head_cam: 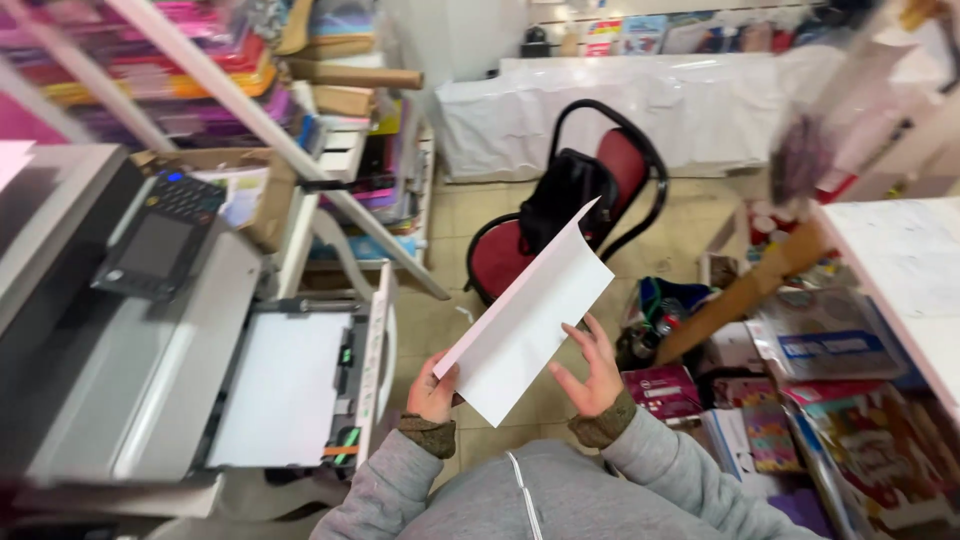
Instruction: The person places a spray can on a desk and wipes the surface with a cloth. They then repeatedly pick up sheets of paper from the desk and load them into the paper tray of a nearby printer.
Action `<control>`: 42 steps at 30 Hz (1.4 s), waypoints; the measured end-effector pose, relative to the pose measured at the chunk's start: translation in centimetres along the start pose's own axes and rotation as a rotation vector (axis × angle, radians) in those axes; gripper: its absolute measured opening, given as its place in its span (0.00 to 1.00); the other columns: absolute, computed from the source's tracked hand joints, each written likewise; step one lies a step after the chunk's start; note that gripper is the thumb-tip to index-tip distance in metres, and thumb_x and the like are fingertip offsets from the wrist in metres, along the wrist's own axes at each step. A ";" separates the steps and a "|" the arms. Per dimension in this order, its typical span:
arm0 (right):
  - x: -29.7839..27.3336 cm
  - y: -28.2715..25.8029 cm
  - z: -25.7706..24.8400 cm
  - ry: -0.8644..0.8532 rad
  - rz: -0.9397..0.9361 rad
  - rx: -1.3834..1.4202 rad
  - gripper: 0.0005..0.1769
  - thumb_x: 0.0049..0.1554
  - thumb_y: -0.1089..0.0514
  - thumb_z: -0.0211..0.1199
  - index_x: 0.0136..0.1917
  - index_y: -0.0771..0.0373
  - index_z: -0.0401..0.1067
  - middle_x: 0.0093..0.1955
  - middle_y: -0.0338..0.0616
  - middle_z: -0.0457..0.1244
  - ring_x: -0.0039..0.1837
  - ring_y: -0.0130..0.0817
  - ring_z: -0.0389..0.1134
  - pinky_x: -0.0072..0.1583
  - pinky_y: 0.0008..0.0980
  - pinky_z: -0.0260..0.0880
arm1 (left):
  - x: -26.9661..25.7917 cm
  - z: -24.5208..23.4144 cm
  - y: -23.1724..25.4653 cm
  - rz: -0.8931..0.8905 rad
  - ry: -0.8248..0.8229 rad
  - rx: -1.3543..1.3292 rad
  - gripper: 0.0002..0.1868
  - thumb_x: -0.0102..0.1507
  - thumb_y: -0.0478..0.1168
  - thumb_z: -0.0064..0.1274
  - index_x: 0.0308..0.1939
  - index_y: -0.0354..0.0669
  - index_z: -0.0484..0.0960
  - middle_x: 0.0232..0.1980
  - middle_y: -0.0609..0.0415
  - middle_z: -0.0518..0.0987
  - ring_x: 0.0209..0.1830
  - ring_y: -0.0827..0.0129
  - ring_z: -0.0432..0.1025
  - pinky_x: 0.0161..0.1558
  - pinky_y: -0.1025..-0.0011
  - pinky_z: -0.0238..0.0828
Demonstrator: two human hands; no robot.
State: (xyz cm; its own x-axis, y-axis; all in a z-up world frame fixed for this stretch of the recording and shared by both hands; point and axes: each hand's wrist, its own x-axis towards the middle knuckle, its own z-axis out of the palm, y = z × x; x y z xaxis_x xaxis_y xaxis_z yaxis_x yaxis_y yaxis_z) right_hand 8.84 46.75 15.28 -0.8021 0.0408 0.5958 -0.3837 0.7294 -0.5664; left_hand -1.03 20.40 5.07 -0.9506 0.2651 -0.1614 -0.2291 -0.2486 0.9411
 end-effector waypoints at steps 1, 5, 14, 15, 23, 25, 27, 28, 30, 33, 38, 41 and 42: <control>0.6 0.1 2.2 -0.044 0.207 0.150 0.36 0.53 0.54 0.69 0.72 0.64 0.65 0.79 0.61 0.48 0.76 0.51 0.55 0.70 0.47 0.61 | -0.4 -2.3 0.1 -0.009 0.042 -0.039 0.19 0.68 0.41 0.49 0.63 0.42 0.74 0.49 0.55 0.79 0.42 0.71 0.76 0.42 0.68 0.80; 1.4 2.8 12.3 -0.190 0.401 0.629 0.36 0.56 0.58 0.68 0.75 0.67 0.62 0.79 0.55 0.51 0.76 0.42 0.56 0.72 0.42 0.59 | -1.5 -11.4 -3.0 0.091 0.183 -0.180 0.20 0.68 0.38 0.49 0.63 0.38 0.71 0.54 0.51 0.80 0.47 0.68 0.77 0.46 0.66 0.81; 4.6 1.2 27.2 -0.616 0.564 0.809 0.36 0.56 0.62 0.67 0.76 0.65 0.63 0.61 0.42 0.68 0.49 0.26 0.66 0.53 0.29 0.70 | -7.9 -21.9 -5.3 -0.094 0.513 -0.340 0.28 0.67 0.38 0.51 0.70 0.39 0.63 0.55 0.37 0.78 0.44 0.50 0.72 0.39 0.52 0.71; 4.9 1.0 28.6 -0.652 0.554 0.813 0.36 0.56 0.62 0.67 0.76 0.65 0.63 0.61 0.42 0.68 0.49 0.26 0.66 0.53 0.29 0.70 | -8.0 -23.2 -7.0 -0.085 0.544 -0.355 0.28 0.67 0.38 0.51 0.70 0.39 0.63 0.55 0.37 0.78 0.44 0.50 0.72 0.39 0.52 0.71; 8.2 -1.0 37.5 -1.056 0.729 0.863 0.37 0.54 0.65 0.66 0.76 0.58 0.63 0.57 0.44 0.67 0.50 0.28 0.71 0.51 0.33 0.76 | -9.3 -27.6 -10.5 -0.082 0.898 -0.151 0.29 0.64 0.38 0.54 0.68 0.34 0.65 0.55 0.37 0.81 0.51 0.54 0.79 0.49 0.56 0.80; 8.6 0.1 40.2 -1.078 0.750 0.872 0.38 0.53 0.65 0.66 0.75 0.57 0.62 0.60 0.39 0.66 0.51 0.28 0.71 0.50 0.33 0.76 | -8.6 -27.9 -8.6 -0.035 0.934 -0.109 0.28 0.64 0.39 0.56 0.66 0.33 0.67 0.56 0.38 0.82 0.51 0.56 0.79 0.50 0.59 0.79; 9.1 1.4 42.8 -1.097 0.772 0.879 0.38 0.52 0.66 0.65 0.75 0.57 0.61 0.63 0.34 0.64 0.53 0.27 0.72 0.50 0.33 0.76 | -7.7 -28.8 -7.5 0.011 0.966 -0.065 0.28 0.64 0.41 0.58 0.65 0.32 0.70 0.56 0.39 0.82 0.52 0.58 0.80 0.50 0.62 0.79; 9.1 2.1 44.0 -1.100 0.752 0.887 0.38 0.53 0.66 0.66 0.76 0.60 0.61 0.61 0.42 0.66 0.52 0.31 0.72 0.49 0.33 0.75 | -7.3 -29.3 -7.4 -0.016 0.977 -0.032 0.27 0.64 0.43 0.59 0.63 0.31 0.72 0.55 0.40 0.83 0.50 0.59 0.80 0.49 0.63 0.79; 9.4 2.7 45.6 -1.121 0.728 0.892 0.38 0.53 0.67 0.66 0.76 0.63 0.61 0.60 0.49 0.68 0.51 0.34 0.73 0.47 0.32 0.75 | -6.6 -30.2 -7.0 -0.045 1.003 -0.007 0.27 0.63 0.45 0.60 0.61 0.31 0.75 0.54 0.42 0.83 0.49 0.61 0.80 0.48 0.64 0.79; 10.0 2.3 47.0 -1.219 0.767 0.802 0.41 0.55 0.65 0.67 0.79 0.61 0.58 0.55 0.59 0.70 0.46 0.39 0.70 0.46 0.31 0.73 | -5.7 -31.2 -7.1 -0.118 1.104 0.061 0.29 0.62 0.47 0.62 0.59 0.29 0.77 0.51 0.41 0.85 0.46 0.60 0.81 0.46 0.63 0.79; 10.4 2.0 49.1 -1.239 0.858 0.731 0.45 0.53 0.64 0.68 0.80 0.55 0.54 0.53 0.52 0.71 0.49 0.37 0.72 0.47 0.32 0.73 | -6.9 -30.2 -5.8 -0.206 1.326 0.176 0.32 0.61 0.53 0.60 0.63 0.39 0.73 0.57 0.45 0.81 0.53 0.56 0.78 0.51 0.59 0.76; 11.3 2.9 49.6 -1.362 0.803 0.682 0.46 0.55 0.63 0.67 0.82 0.52 0.53 0.53 0.55 0.70 0.49 0.39 0.70 0.48 0.34 0.74 | -7.8 -26.9 -2.6 -0.159 1.337 0.548 0.30 0.61 0.53 0.58 0.63 0.44 0.75 0.63 0.47 0.78 0.61 0.53 0.72 0.62 0.56 0.69; 11.8 3.2 49.6 -1.367 0.801 0.682 0.46 0.55 0.63 0.67 0.82 0.52 0.53 0.53 0.55 0.70 0.49 0.39 0.70 0.48 0.34 0.74 | -7.5 -26.5 -2.3 -0.161 1.342 0.547 0.30 0.61 0.53 0.58 0.63 0.44 0.75 0.63 0.47 0.78 0.61 0.53 0.72 0.62 0.56 0.69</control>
State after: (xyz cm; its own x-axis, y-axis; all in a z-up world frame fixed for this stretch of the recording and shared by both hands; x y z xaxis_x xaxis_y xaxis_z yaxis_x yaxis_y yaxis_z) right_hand -24.55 15.69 -7.74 -0.5141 -0.6078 -0.6053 0.4542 0.4058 -0.7931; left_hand 1.10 -5.67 -3.77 -0.4697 -0.8723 -0.1356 -0.5342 0.1586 0.8303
